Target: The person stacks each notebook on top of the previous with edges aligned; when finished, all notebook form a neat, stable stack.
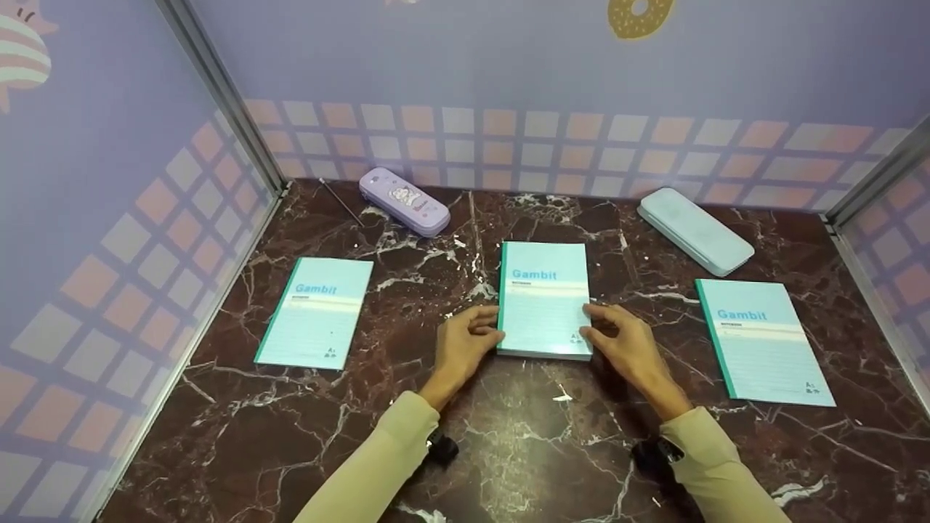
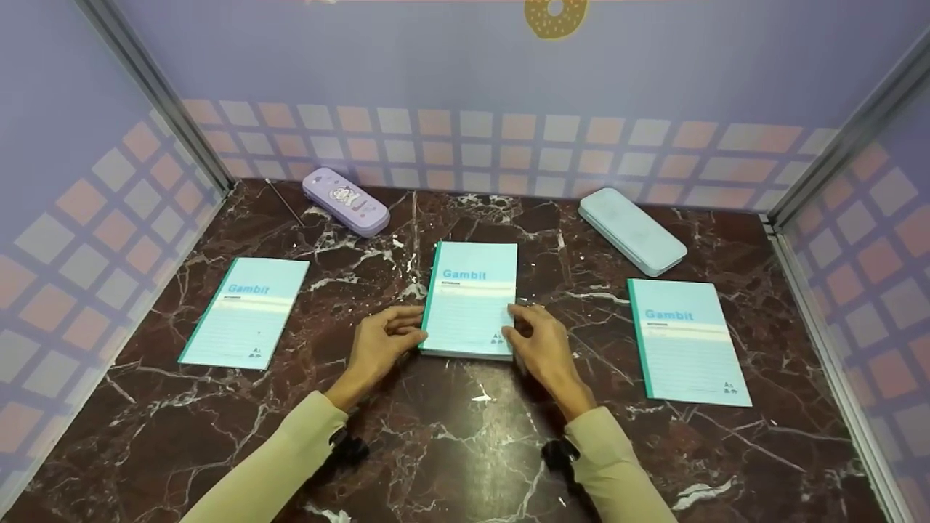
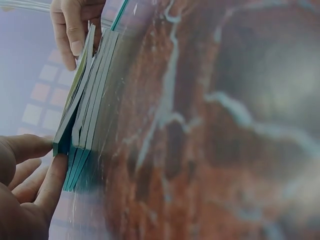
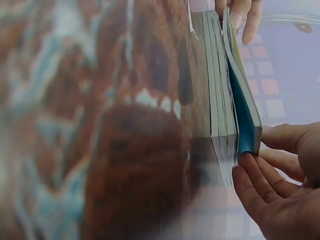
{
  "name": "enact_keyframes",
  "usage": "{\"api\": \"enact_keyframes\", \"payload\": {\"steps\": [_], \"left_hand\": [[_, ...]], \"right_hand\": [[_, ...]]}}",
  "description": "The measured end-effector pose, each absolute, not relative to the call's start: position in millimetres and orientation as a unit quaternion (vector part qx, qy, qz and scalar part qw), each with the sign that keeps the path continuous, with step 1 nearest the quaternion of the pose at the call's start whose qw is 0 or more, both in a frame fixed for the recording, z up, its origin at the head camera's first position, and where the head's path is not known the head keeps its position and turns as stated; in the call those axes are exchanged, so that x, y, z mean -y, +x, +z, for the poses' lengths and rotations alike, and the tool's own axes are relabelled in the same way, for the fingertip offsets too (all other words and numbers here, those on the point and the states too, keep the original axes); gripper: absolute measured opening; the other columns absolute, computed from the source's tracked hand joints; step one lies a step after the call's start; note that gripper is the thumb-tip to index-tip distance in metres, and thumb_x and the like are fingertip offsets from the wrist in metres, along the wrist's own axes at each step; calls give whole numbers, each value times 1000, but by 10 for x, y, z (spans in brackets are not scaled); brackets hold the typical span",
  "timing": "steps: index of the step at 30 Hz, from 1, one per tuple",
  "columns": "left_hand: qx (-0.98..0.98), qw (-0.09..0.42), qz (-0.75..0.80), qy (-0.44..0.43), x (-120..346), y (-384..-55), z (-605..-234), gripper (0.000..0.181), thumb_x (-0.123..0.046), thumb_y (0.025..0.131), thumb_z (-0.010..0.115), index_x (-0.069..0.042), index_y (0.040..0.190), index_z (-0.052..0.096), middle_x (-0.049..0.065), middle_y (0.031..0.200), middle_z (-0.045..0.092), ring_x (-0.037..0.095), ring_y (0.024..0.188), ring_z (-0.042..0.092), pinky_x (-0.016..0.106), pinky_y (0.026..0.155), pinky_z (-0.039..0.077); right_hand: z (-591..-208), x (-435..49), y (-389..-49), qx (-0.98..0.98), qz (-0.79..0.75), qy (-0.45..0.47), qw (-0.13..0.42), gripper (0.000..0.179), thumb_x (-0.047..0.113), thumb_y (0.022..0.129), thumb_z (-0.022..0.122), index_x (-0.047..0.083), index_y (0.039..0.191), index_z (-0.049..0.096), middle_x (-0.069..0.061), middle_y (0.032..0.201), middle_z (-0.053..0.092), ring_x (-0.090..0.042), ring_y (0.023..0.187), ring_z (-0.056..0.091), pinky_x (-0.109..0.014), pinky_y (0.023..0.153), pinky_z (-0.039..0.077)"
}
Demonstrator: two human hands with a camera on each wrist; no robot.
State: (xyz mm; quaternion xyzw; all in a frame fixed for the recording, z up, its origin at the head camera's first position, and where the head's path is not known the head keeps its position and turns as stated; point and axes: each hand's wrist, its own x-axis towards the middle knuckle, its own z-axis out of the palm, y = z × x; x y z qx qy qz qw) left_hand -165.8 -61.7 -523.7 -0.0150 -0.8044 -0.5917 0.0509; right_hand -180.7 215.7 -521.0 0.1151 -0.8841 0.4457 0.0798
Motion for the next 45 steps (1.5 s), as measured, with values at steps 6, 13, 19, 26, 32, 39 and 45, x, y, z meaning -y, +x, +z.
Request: {"api": "enact_keyframes", "payload": {"steps": [6, 13, 19, 26, 32, 39, 45], "left_hand": [[816, 69, -574, -33, 617, -1647, -5248, 32, 1, 87, 85, -3, 119, 80, 11, 109, 80, 20, 91, 78, 28, 79, 64], [831, 89, -547, -45, 604, -1635, -5265, 24, -2, 87, 87, -4, 110, 83, 10, 98, 80, 19, 84, 78, 31, 72, 64], [842, 63, -533, -53, 615, -1617, -5267, 27, -6, 86, 89, -3, 111, 82, 13, 100, 80, 21, 85, 79, 28, 72, 64], [842, 11, -531, -94, 665, -1545, -5253, 40, 3, 83, 89, 3, 122, 77, 22, 114, 76, 30, 96, 78, 24, 80, 63], [858, 22, -499, -119, 656, -1532, -5267, 43, 10, 84, 85, 4, 125, 76, 23, 116, 75, 32, 100, 77, 25, 83, 62], [875, 65, -465, -121, 640, -1529, -5281, 39, 9, 84, 85, 3, 121, 78, 21, 106, 78, 29, 89, 79, 30, 77, 64], [886, 67, -443, -123, 633, -1519, -5267, 40, 8, 84, 84, 2, 123, 77, 19, 118, 75, 31, 95, 78, 31, 81, 64]], "right_hand": [[-5196, -2144, -1795, 893, 428, 112, 81, 38, -2, 90, 83, -7, 125, 74, -17, 104, 73, -36, 94, 72, -48, 86, 61], [-5183, -2149, -1793, 899, 416, 111, 81, 36, 0, 90, 83, -7, 124, 74, -19, 104, 73, -38, 93, 73, -55, 85, 60], [-5201, -2204, -1750, 907, 396, 127, 66, 34, 3, 92, 83, -5, 123, 74, -17, 109, 72, -34, 94, 72, -48, 81, 60], [-5215, -2315, -1685, 889, 424, 172, 22, 49, 4, 89, 86, -6, 133, 69, -22, 127, 70, -37, 106, 73, -46, 92, 61], [-5217, -2346, -1660, 892, 409, 194, 9, 56, 0, 86, 87, -8, 138, 65, -28, 137, 65, -42, 111, 72, -51, 97, 59], [-5221, -2320, -1655, 910, 356, 212, 28, 60, -1, 84, 89, -7, 139, 65, -28, 140, 63, -47, 118, 67, -58, 101, 55], [-5213, -2311, -1652, 912, 345, 219, 32, 61, -1, 84, 88, -6, 140, 65, -27, 140, 62, -51, 122, 63, -61, 104, 52]]}}
